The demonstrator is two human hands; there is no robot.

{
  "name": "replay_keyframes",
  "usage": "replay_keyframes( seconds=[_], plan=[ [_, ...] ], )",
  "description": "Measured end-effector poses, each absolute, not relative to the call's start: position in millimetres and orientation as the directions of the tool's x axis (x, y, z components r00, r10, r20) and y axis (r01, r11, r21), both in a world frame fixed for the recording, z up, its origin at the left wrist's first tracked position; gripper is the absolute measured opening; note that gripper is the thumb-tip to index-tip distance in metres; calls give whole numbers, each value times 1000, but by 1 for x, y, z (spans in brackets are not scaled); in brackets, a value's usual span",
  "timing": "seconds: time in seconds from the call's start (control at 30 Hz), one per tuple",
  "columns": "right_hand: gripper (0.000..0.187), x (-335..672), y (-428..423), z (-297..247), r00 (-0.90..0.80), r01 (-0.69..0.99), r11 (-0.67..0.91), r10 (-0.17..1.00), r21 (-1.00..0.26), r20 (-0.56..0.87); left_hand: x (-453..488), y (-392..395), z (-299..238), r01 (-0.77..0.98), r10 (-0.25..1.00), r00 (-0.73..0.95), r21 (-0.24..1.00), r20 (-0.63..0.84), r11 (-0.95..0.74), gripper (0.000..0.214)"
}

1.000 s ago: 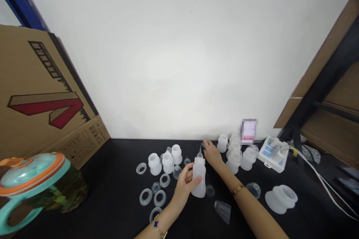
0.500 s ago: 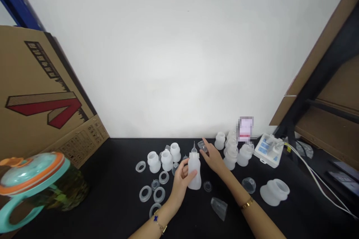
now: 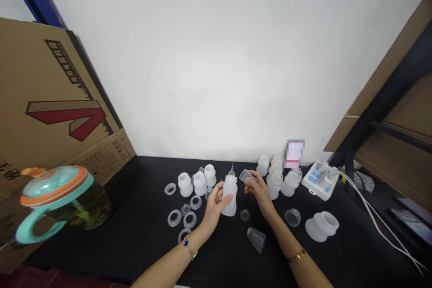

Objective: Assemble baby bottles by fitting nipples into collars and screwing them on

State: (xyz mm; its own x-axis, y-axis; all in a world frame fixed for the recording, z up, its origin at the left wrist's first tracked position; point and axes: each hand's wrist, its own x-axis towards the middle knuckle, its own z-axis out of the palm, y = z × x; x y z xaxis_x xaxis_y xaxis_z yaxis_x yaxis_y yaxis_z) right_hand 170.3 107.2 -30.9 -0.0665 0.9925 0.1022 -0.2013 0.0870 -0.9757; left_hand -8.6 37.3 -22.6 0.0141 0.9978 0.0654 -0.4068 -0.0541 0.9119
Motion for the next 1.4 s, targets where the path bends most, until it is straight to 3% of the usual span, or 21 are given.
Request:
replay_keyframes(
  seconds=[0.27,0.8,1.17,1.4],
  plan=[
    [40,170,96,-22,-173,-442,-100,985,-891,-25,-9,38,-25,-373,994,48,925,97,-72,50],
    [21,171,97,-24,-278,-667,-277,954,-691,-113,-8,39,-31,-331,989,96,941,114,-76,54],
    [26,174,93,-19,-344,-727,-388,920,-567,-188,-9,39,-32,-351,986,106,933,126,-82,50],
    [17,174,96,-22,-339,-743,-402,915,-535,-218,-9,38,-29,-347,990,97,936,106,-66,52]
  ],
)
